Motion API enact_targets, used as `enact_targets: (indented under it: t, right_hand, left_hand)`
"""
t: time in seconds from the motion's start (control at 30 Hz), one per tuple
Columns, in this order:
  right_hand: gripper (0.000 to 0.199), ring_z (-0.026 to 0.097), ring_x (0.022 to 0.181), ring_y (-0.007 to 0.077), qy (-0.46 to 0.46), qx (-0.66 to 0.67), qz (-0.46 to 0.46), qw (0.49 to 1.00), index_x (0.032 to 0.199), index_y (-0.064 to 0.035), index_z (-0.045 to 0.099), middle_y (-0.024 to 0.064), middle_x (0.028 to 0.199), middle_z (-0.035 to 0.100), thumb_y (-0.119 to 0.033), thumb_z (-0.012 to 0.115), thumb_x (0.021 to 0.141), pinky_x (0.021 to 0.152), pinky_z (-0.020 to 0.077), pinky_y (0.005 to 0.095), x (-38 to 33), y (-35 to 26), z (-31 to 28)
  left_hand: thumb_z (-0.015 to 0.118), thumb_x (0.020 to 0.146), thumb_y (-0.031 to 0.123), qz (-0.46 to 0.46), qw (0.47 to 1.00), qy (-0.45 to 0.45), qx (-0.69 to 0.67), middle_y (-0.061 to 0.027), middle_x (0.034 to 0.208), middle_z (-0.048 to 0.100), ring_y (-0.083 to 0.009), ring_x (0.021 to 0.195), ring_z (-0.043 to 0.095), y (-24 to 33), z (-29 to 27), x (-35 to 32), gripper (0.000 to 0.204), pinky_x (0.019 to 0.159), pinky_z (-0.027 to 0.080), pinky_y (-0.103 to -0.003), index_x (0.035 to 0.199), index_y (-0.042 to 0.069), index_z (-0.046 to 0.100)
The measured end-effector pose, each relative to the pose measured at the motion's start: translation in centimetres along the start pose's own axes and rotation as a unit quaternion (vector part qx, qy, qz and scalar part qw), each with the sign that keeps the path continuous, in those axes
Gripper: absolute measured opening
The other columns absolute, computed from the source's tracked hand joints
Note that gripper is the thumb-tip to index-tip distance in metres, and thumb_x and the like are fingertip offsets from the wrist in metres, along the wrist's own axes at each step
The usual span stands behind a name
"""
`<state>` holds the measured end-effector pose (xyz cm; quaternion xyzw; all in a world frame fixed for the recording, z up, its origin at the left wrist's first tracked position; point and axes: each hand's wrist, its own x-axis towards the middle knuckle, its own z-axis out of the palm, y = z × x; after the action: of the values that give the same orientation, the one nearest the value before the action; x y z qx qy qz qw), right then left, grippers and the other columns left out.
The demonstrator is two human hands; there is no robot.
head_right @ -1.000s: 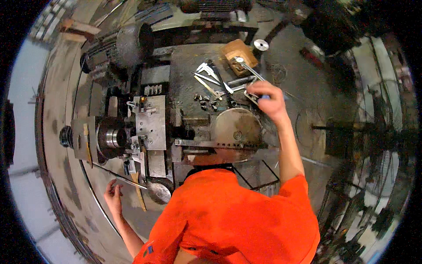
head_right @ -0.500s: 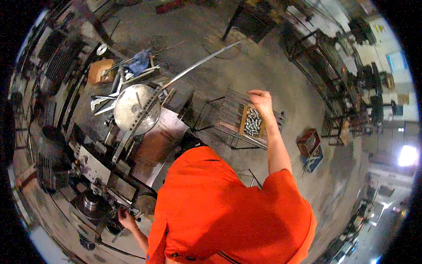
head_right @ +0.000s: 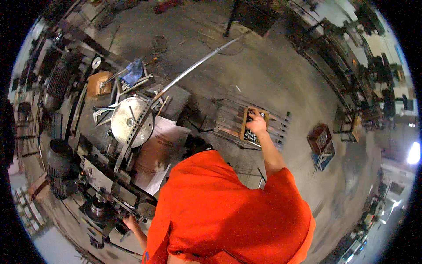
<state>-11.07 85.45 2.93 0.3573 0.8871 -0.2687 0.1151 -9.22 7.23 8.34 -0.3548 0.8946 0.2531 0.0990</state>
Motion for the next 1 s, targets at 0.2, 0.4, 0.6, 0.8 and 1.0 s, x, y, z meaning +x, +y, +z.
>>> enact_targets:
  t: [0.2,0.4,0.6,0.8,1.0]
  right_hand:
    - [0.051,0.04,0.118,0.034,0.027,-0.147,-0.131,0.98,0.109,-0.0054,0.058,0.0142,0.131,0.042,-0.028,0.067,0.064,0.097,0.0365,0.039,-1.7,0.2,-1.6]
    - [0.055,0.041,0.116,0.0365,-0.041,-0.031,-0.127,0.991,0.107,-0.0014,0.058,0.0217,0.129,0.041,-0.014,0.065,0.054,0.097,0.0363,0.0385,-0.5,1.6,-1.0]
    - [0.057,0.037,0.121,0.0379,0.037,-0.121,-0.21,0.97,0.109,0.001,0.057,0.0248,0.132,0.037,-0.02,0.065,0.057,0.1,0.0328,0.0384,0.1,3.8,0.5]
    - [0.056,0.031,0.125,0.0369,-0.003,-0.095,-0.137,0.986,0.109,0.0013,0.057,0.0247,0.134,0.035,-0.023,0.068,0.06,0.102,0.0301,0.0375,0.1,3.4,1.0]
    - [0.053,0.041,0.118,0.0321,0.037,-0.134,-0.192,0.972,0.108,-0.008,0.059,0.018,0.131,0.04,-0.022,0.069,0.058,0.096,0.0375,0.0373,0.7,3.8,0.2]
  left_hand:
    - [0.061,0.069,0.03,-0.066,0.987,0.044,0.137,-0.0128,0.094,0.064,-0.0306,0.085,0.06,9.8,0.2,-3.0,0.038,0.076,0.045,-0.039,0.098,0.005,0.061]
    - [0.06,0.07,0.026,-0.038,0.977,0.142,0.153,-0.0122,0.082,0.066,-0.0298,0.08,0.063,7.0,0.6,-3.1,0.026,0.069,0.049,-0.037,0.091,0.012,0.067]
    - [0.06,0.069,0.026,-0.063,0.987,0.128,0.075,-0.0123,0.083,0.065,-0.0306,0.078,0.063,8.8,0.1,-4.0,0.027,0.069,0.049,-0.038,0.09,0.013,0.067]
    - [0.059,0.069,0.025,-0.002,0.982,0.181,0.054,-0.0107,0.08,0.065,-0.0297,0.08,0.062,6.0,1.3,-3.4,0.023,0.07,0.049,-0.038,0.086,0.012,0.067]
    - [0.057,0.069,0.024,0.032,0.982,0.182,0.033,-0.0083,0.08,0.065,-0.028,0.079,0.062,5.5,1.7,-2.7,0.021,0.07,0.049,-0.038,0.085,0.016,0.068]
